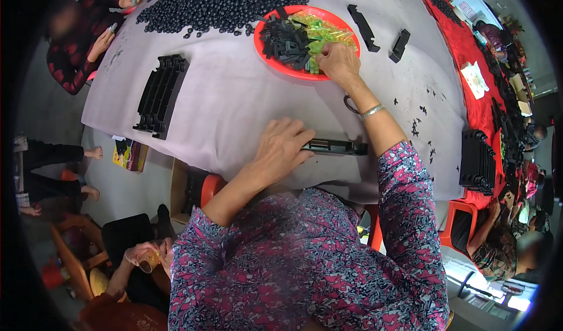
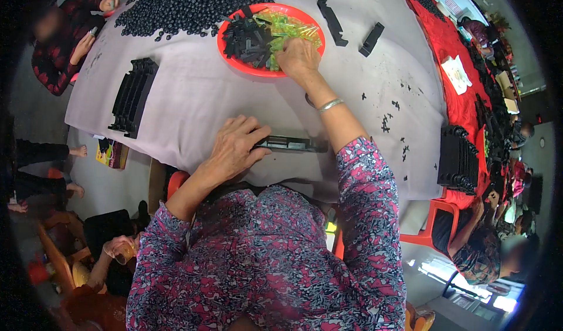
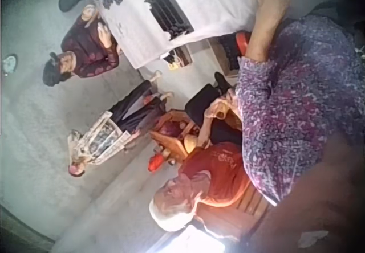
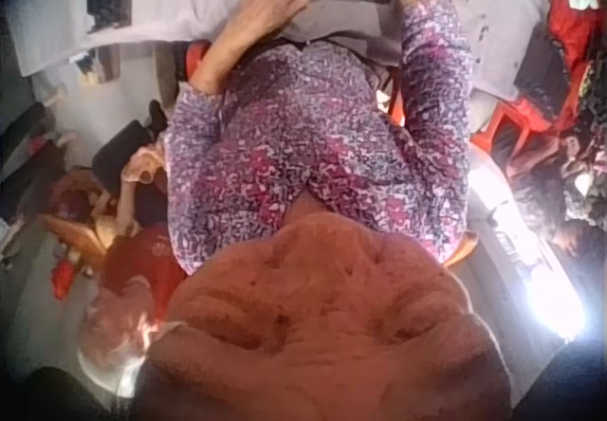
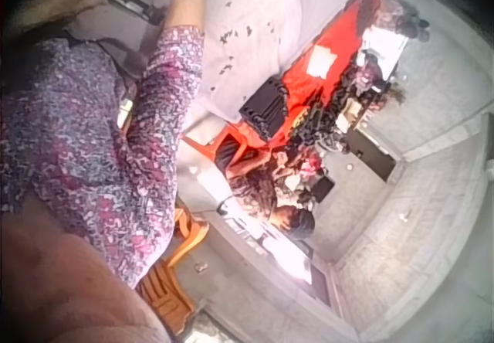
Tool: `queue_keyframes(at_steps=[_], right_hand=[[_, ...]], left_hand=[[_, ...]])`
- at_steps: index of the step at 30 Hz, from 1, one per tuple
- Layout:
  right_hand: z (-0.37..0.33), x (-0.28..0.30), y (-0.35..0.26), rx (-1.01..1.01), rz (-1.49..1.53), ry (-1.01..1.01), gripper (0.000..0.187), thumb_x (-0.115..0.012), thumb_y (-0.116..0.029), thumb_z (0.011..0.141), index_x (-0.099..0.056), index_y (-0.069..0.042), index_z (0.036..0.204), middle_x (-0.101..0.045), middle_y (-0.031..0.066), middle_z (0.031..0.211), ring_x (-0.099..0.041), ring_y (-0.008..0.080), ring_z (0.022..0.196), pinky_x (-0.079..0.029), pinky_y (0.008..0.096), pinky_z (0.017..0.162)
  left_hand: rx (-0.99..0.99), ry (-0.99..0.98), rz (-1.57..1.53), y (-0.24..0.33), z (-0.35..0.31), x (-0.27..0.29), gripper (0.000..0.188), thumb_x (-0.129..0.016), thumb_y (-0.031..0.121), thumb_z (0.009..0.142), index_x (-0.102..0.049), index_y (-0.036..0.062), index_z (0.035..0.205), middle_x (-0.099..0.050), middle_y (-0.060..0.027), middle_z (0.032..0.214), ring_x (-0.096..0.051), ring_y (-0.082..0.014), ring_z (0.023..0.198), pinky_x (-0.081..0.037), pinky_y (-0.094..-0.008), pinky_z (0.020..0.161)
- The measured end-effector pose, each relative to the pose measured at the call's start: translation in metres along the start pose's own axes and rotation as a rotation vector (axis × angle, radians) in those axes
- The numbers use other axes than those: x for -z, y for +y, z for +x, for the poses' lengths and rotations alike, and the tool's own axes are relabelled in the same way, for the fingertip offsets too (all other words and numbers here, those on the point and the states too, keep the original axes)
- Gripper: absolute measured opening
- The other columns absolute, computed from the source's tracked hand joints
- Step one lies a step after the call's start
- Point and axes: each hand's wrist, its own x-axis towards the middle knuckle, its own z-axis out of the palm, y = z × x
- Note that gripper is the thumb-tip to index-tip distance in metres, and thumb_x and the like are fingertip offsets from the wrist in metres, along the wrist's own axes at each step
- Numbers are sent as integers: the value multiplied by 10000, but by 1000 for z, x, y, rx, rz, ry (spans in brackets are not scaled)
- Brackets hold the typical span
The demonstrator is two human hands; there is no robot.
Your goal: The recorder is assembling small plastic and metal components, likely for printer cartridges or similar plastic hardware, using their hands and a small metal tool.
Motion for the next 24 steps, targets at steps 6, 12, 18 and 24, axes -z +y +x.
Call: queue_keyframes(at_steps=[6,12,18,24], right_hand=[[4,-2,1,-15,45,83,178,-686,-233,745,-747,-70,782,-713,208,826,-700,360,802,-545,455,741],[-27,15,36,145,581,-160,174,-703,-191,787,-684,-19,799,-654,34,735,-583,114,680,-490,301,652],[-130,69,42,109,767,-448,104,-662,-50,866,-684,18,943,-645,-27,866,-547,46,759,-461,257,646],[-182,61,34,160,597,-289,100,-717,-26,839,-686,5,928,-641,37,807,-579,139,735,-465,304,649]], left_hand=[[-2,-8,4,1,1,1,441,-817,225,714,-678,73,1104,-597,-60,955,-568,-262,919,-423,-401,801],[-12,3,20,-3,2,-2,432,-821,235,709,-676,82,1085,-588,-57,950,-567,-270,910,-422,-402,790],[-14,7,-26,-2,3,0,415,-820,235,706,-675,71,1059,-574,-68,920,-563,-281,886,-426,-415,771],[15,-5,-18,0,4,0,396,-811,243,711,-687,61,1039,-570,-78,897,-563,-291,855,-429,-418,752]])
